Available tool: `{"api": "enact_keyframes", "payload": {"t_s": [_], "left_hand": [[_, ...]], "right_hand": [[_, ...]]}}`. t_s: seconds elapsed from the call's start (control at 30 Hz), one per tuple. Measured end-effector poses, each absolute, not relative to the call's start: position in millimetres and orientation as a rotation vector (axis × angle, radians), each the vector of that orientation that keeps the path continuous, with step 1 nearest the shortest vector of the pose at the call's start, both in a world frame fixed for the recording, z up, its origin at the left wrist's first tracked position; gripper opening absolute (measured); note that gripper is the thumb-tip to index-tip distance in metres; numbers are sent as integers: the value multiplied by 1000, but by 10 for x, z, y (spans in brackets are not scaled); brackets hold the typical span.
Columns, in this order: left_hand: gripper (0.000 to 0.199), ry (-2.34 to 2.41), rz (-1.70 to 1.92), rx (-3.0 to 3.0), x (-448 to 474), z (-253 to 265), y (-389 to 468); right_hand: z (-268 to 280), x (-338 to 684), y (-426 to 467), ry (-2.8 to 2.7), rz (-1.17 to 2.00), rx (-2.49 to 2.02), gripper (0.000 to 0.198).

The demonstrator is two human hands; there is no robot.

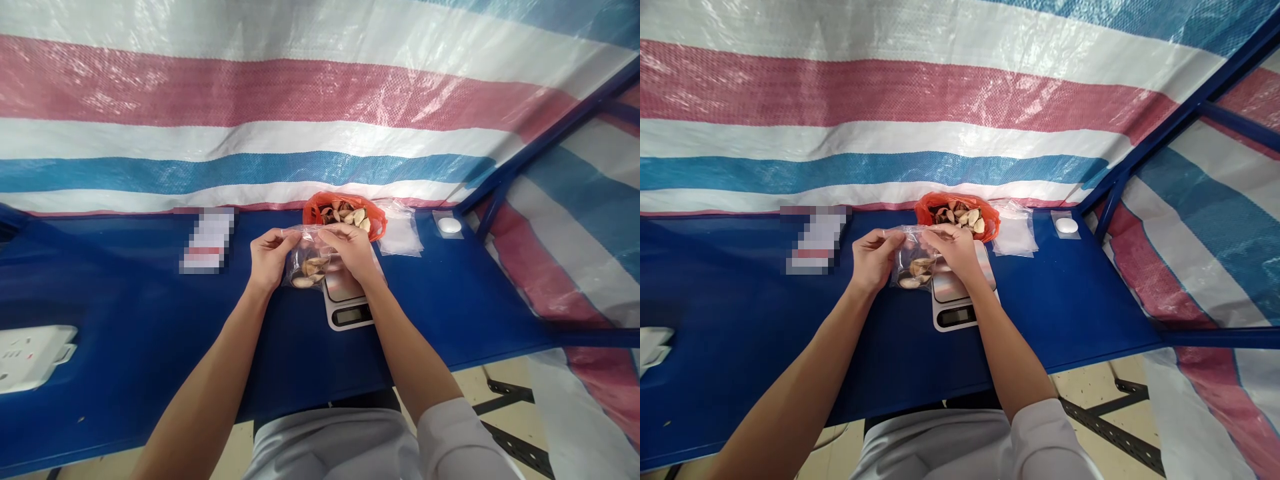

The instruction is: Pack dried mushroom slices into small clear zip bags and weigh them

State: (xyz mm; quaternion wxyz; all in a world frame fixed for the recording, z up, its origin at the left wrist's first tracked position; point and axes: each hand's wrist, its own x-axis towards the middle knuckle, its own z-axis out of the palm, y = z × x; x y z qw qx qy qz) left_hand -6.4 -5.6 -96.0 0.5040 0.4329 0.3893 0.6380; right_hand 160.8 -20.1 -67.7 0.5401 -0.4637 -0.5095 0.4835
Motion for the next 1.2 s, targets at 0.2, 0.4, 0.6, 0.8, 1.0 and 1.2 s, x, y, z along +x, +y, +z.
{"api": "enact_keyframes", "payload": {"t_s": [0.2, 0.4, 0.6, 0.8, 1.0, 1.2], "left_hand": [[27, 933, 1566, 949, -90, -938, -19], [28, 914, 1585, 879, -86, -875, -8], [26, 921, 1585, 892, -93, -897, -6], [19, 918, 1667, 977, -93, -950, -9], [22, 973, 1666, 1023, -117, -963, -17], [26, 987, 1549, 1116, -153, -933, -35]], "right_hand": [[-682, 1609, -206, -1196, 1090, -1090, 25], [-693, 1617, -195, -1151, 1140, -1113, 29], [-695, 1622, -191, -1163, 1127, -1134, 29], [-708, 1618, -193, -1173, 1148, -1100, 29], [-701, 1598, -190, -1182, 1147, -1118, 29], [-661, 1566, -157, -1227, 1119, -1093, 24]]}}
